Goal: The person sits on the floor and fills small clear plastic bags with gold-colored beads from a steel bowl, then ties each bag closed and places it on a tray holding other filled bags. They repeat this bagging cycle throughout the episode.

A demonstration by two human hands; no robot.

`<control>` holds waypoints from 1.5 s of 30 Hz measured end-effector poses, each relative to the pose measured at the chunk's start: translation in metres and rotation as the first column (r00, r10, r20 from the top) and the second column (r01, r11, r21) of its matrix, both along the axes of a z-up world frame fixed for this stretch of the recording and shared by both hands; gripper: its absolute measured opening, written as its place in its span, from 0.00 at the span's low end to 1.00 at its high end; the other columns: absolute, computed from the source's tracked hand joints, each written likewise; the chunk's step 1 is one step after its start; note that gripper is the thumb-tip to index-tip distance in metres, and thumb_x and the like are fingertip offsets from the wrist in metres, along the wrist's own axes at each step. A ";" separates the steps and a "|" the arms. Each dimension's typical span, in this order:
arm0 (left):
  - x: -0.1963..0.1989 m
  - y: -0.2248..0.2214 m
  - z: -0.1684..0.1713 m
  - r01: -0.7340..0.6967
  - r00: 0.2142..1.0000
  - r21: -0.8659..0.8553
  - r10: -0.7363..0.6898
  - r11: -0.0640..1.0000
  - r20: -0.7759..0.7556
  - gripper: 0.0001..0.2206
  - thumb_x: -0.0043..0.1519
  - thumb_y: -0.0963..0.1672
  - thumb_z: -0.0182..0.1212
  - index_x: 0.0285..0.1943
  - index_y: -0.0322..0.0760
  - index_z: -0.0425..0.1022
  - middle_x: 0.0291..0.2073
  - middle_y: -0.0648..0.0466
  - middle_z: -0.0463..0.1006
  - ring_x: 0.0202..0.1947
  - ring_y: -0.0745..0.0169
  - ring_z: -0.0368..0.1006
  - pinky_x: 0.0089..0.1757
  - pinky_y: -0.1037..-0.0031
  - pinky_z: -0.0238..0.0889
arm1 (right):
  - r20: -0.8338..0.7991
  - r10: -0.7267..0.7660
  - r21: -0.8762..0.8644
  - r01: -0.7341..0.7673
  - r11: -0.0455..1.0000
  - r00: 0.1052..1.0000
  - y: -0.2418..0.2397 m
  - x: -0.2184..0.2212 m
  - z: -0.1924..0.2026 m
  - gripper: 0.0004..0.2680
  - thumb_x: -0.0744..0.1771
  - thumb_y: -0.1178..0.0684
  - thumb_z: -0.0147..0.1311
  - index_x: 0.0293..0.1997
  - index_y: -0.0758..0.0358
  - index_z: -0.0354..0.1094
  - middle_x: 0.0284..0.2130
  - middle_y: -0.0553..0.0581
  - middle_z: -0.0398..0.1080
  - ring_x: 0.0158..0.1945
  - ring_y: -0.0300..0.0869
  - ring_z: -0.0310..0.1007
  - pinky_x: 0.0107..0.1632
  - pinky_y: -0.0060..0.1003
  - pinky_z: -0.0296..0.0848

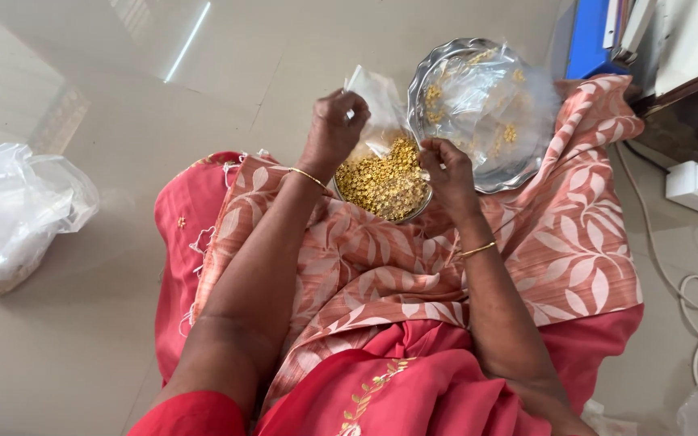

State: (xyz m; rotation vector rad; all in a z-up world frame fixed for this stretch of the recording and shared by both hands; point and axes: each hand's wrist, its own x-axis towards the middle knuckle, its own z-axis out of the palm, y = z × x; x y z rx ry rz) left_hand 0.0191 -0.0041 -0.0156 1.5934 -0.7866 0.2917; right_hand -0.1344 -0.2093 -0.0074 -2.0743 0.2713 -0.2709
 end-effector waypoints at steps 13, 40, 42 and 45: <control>-0.014 0.015 0.020 0.108 0.987 0.043 -0.101 0.993 -0.126 0.23 0.58 0.30 0.49 0.59 0.43 0.63 0.17 0.53 0.57 0.18 0.66 0.59 0.24 0.69 0.53 | -0.153 0.031 0.189 -0.001 0.982 0.988 0.004 -0.025 0.038 0.13 0.65 0.60 0.61 0.55 0.61 0.73 0.36 0.53 0.78 0.37 0.32 0.79 0.43 0.24 0.79; -0.078 -0.011 -0.017 0.279 0.650 -0.205 -0.342 0.938 -0.678 0.23 0.63 0.39 0.47 0.70 0.28 0.64 0.45 0.47 0.73 0.39 0.67 0.68 0.39 0.74 0.70 | 0.194 0.287 -0.897 0.051 0.439 0.938 0.055 -0.054 0.022 0.14 0.64 0.60 0.54 0.55 0.72 0.70 0.51 0.64 0.72 0.54 0.52 0.74 0.50 0.44 0.75; -0.083 -0.013 -0.017 0.311 0.568 -0.201 -0.351 0.929 -0.744 0.24 0.61 0.40 0.50 0.70 0.30 0.65 0.43 0.48 0.73 0.37 0.65 0.68 0.40 0.73 0.67 | 0.155 0.287 -0.842 -0.025 0.539 0.945 0.042 -0.055 0.020 0.10 0.66 0.59 0.56 0.52 0.68 0.69 0.47 0.59 0.75 0.48 0.47 0.78 0.45 0.42 0.77; -0.093 -0.019 -0.017 0.369 0.499 -0.308 -0.467 0.877 -0.730 0.23 0.61 0.41 0.48 0.67 0.26 0.65 0.45 0.46 0.77 0.41 0.63 0.75 0.46 0.72 0.72 | 0.162 0.304 -0.845 -0.027 0.534 0.939 0.035 -0.060 0.031 0.14 0.63 0.62 0.54 0.54 0.66 0.71 0.44 0.60 0.76 0.43 0.48 0.79 0.43 0.40 0.79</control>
